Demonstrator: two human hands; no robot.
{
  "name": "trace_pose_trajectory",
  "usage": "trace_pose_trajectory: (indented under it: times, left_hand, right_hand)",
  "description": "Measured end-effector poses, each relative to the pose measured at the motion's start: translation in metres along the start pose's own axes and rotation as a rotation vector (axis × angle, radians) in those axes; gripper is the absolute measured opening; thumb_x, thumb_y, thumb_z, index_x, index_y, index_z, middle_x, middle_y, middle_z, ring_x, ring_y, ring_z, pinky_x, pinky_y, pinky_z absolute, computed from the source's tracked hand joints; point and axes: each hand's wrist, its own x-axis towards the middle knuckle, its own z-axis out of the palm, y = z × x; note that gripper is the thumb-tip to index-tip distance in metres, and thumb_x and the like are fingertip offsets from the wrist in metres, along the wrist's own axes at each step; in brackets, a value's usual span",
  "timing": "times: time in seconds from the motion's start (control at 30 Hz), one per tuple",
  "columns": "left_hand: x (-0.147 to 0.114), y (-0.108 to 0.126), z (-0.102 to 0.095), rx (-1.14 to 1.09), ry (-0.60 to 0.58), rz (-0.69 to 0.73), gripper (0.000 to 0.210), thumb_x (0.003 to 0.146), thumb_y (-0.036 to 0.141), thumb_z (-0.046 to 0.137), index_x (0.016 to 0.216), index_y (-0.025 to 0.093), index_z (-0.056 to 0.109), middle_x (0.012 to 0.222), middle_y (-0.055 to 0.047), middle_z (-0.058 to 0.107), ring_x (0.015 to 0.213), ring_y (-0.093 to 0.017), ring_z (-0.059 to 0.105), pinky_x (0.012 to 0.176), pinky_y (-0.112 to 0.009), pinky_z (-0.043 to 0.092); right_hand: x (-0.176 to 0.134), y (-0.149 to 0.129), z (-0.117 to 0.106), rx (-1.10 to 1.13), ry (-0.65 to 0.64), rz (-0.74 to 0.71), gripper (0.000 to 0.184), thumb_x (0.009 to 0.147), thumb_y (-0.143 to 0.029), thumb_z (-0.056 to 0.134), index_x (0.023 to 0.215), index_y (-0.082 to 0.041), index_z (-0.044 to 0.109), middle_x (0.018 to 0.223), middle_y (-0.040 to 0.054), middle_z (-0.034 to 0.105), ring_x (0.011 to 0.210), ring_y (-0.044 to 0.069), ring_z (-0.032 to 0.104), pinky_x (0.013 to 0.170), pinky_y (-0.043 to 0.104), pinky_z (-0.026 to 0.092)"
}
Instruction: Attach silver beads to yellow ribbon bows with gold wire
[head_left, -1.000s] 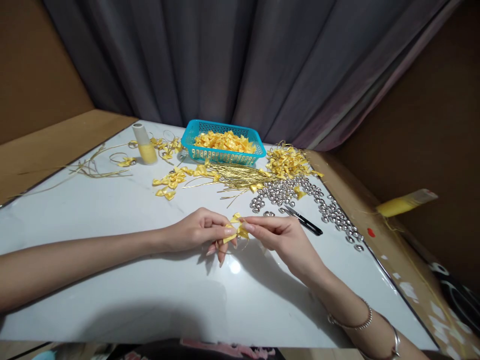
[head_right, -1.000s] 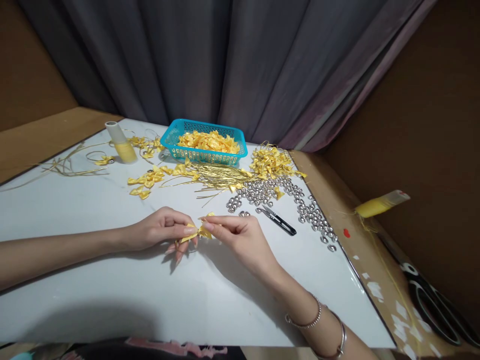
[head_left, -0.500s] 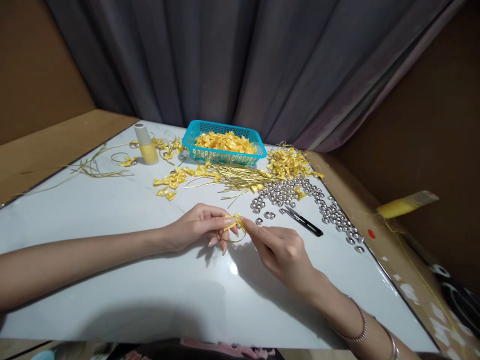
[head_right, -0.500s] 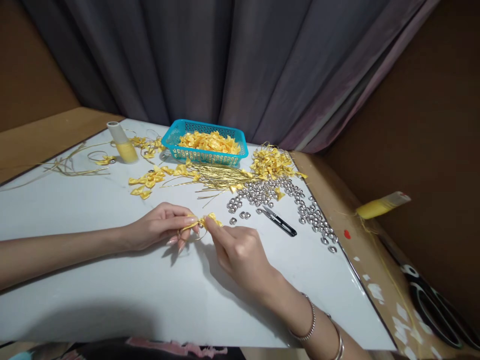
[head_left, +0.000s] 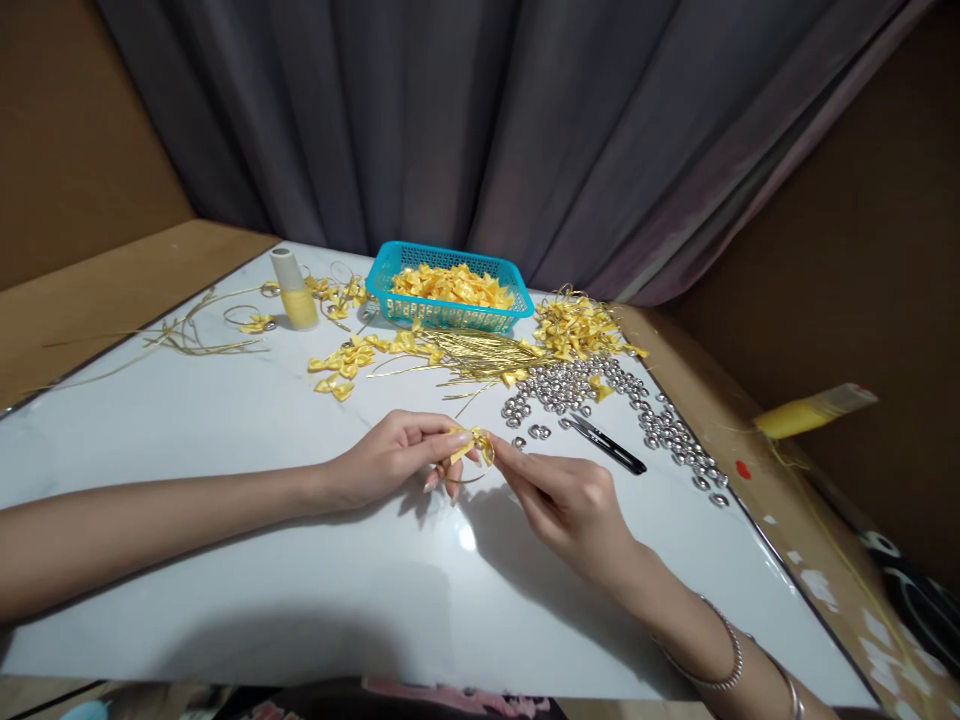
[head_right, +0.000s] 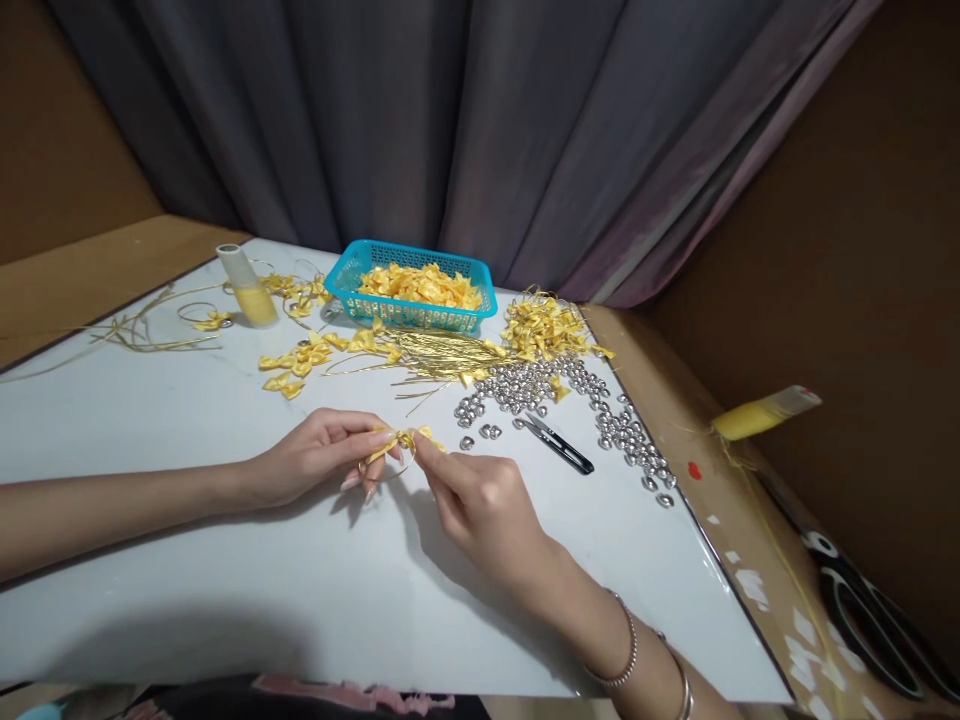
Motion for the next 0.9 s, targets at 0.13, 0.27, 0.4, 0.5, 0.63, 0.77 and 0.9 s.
trace_pose_trajectory:
  times: [0.13,0.27,0.4,0.5,0.63,0.77,0.9]
  left_hand:
    - [0.001,-0.001,0.001,0.001,0.036,0.000,0.024,0.091,0.028,0.050,0.084,0.010,0.065,0.061,-0.003,0.062,0.051,-0.009,0.050,0.049,-0.021,0.039]
    - [0.001,0.000,0.001,0.036,0.080,0.038,0.027,0.091,0.029,0.050,0.075,0.011,0.062,0.062,-0.003,0.061,0.051,-0.008,0.047,0.052,-0.022,0.040]
    - [0.001,0.002,0.000,0.117,0.126,0.039,0.029,0.091,0.031,0.049,0.072,0.011,0.060,0.062,-0.001,0.060,0.053,-0.008,0.045,0.054,-0.022,0.039]
    - [0.000,0.002,0.001,0.186,0.140,0.015,0.031,0.092,0.031,0.047,0.072,0.011,0.061,0.063,-0.001,0.059,0.054,-0.008,0.044,0.055,-0.021,0.038]
    - [-0.002,0.002,0.002,0.231,0.129,0.013,0.032,0.092,0.031,0.046,0.070,0.012,0.059,0.064,-0.001,0.060,0.055,-0.008,0.046,0.055,-0.021,0.039]
    - [-0.003,0.002,0.003,0.231,0.095,0.014,0.029,0.092,0.030,0.046,0.075,0.011,0.060,0.065,-0.001,0.062,0.055,-0.008,0.048,0.054,-0.021,0.039]
    - [-0.003,0.000,0.002,0.226,0.065,-0.007,0.030,0.092,0.033,0.046,0.079,0.011,0.061,0.062,-0.002,0.062,0.056,-0.009,0.050,0.053,-0.022,0.040]
  right_hand:
    - [-0.003,0.006,0.004,-0.247,0.046,-0.184,0.042,0.086,-0.006,0.035,0.118,-0.010,0.062,0.045,-0.0011,0.051,0.040,0.011,0.037,0.041,0.026,0.029]
    - [-0.002,0.006,0.003,-0.302,0.049,-0.251,0.043,0.083,-0.001,0.036,0.118,-0.011,0.061,0.047,-0.0019,0.049,0.041,0.011,0.035,0.042,0.027,0.027]
    - [-0.003,0.004,0.006,-0.261,0.076,-0.325,0.044,0.082,0.002,0.037,0.118,-0.011,0.058,0.046,-0.0041,0.045,0.041,0.011,0.032,0.042,0.026,0.025]
    - [-0.004,0.003,0.008,-0.208,0.104,-0.329,0.042,0.082,0.001,0.037,0.118,-0.010,0.055,0.046,-0.0047,0.046,0.040,0.010,0.032,0.041,0.025,0.025]
    - [-0.003,-0.001,0.006,-0.064,0.115,-0.219,0.029,0.087,-0.005,0.042,0.108,-0.013,0.060,0.050,-0.0034,0.054,0.039,0.009,0.038,0.041,0.023,0.030]
    - [0.004,-0.004,-0.003,0.098,0.066,0.063,0.014,0.088,-0.016,0.050,0.092,-0.014,0.063,0.061,0.0000,0.062,0.044,0.008,0.046,0.044,0.021,0.037]
    - [0.009,-0.004,-0.010,0.122,0.136,0.116,0.013,0.087,-0.018,0.052,0.096,-0.014,0.060,0.092,0.0084,0.064,0.080,0.016,0.058,0.061,0.026,0.045]
